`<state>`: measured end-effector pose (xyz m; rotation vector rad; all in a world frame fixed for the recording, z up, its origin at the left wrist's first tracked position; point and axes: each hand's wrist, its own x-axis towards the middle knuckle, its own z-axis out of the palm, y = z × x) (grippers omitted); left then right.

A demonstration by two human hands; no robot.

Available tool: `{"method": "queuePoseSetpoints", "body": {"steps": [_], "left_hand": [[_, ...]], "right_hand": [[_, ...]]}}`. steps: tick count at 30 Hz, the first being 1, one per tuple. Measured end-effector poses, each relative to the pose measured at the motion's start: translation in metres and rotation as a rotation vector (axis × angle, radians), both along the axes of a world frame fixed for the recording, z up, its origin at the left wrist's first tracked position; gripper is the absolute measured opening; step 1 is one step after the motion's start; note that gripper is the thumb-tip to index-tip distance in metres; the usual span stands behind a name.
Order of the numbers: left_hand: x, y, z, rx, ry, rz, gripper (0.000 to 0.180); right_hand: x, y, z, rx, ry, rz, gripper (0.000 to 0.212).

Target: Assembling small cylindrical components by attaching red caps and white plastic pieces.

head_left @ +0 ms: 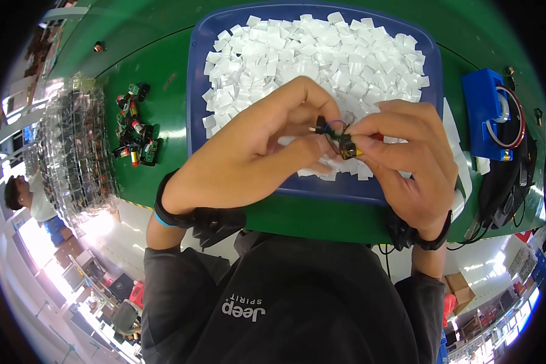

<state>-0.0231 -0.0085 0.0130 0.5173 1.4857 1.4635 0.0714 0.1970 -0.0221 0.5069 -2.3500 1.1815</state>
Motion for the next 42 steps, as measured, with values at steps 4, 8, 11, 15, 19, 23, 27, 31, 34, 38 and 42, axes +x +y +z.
{"method": "queuePoseSetpoints", "body": {"steps": [4,8,11,15,19,23,27,31,34,38,42], "left_hand": [[-0.007,-0.003,0.007,0.038,-0.355,-0.031,0.02],[-0.012,0.0,-0.011,0.125,-0.201,-0.095,0.022],[-0.005,0.01,-0.014,0.26,-0.453,0.127,0.031],[-0.001,0.017,-0.022,0.153,-0.117,0.15,0.034],[0.003,0.009,-0.01,0.032,-0.043,0.124,0.035],[-0.003,0.005,0.0,0.005,-0.237,0.049,0.034],[0.009,0.01,0.003,-0.097,-0.006,0.039,0.034],[0.012,0.007,0.0,-0.02,0.036,0.059,0.033],[0.015,0.007,-0.011,0.012,0.018,0.106,0.033],[0.015,0.005,-0.009,0.133,-0.081,0.236,0.032],[0.011,0.0,-0.017,0.243,-0.028,0.298,0.032]], "right_hand": [[0.0,0.0,0.001,0.002,0.02,-0.012,0.031],[0.0,-0.004,0.005,0.029,0.046,0.001,0.031],[-0.001,-0.002,0.004,0.052,0.05,-0.011,0.031],[0.0,0.0,0.004,0.058,0.033,-0.058,0.029],[0.004,-0.002,0.007,0.027,0.003,-0.082,0.027],[0.007,-0.004,0.009,0.022,-0.009,-0.103,0.025],[0.006,-0.004,0.009,0.044,0.022,-0.135,0.024],[0.004,-0.004,0.012,0.098,0.048,-0.146,0.022],[0.002,-0.005,0.013,0.141,0.068,-0.119,0.021],[0.002,-0.007,0.013,0.102,0.164,-0.16,0.024],[0.015,0.001,0.019,-0.292,-0.13,-0.202,0.029]]}}
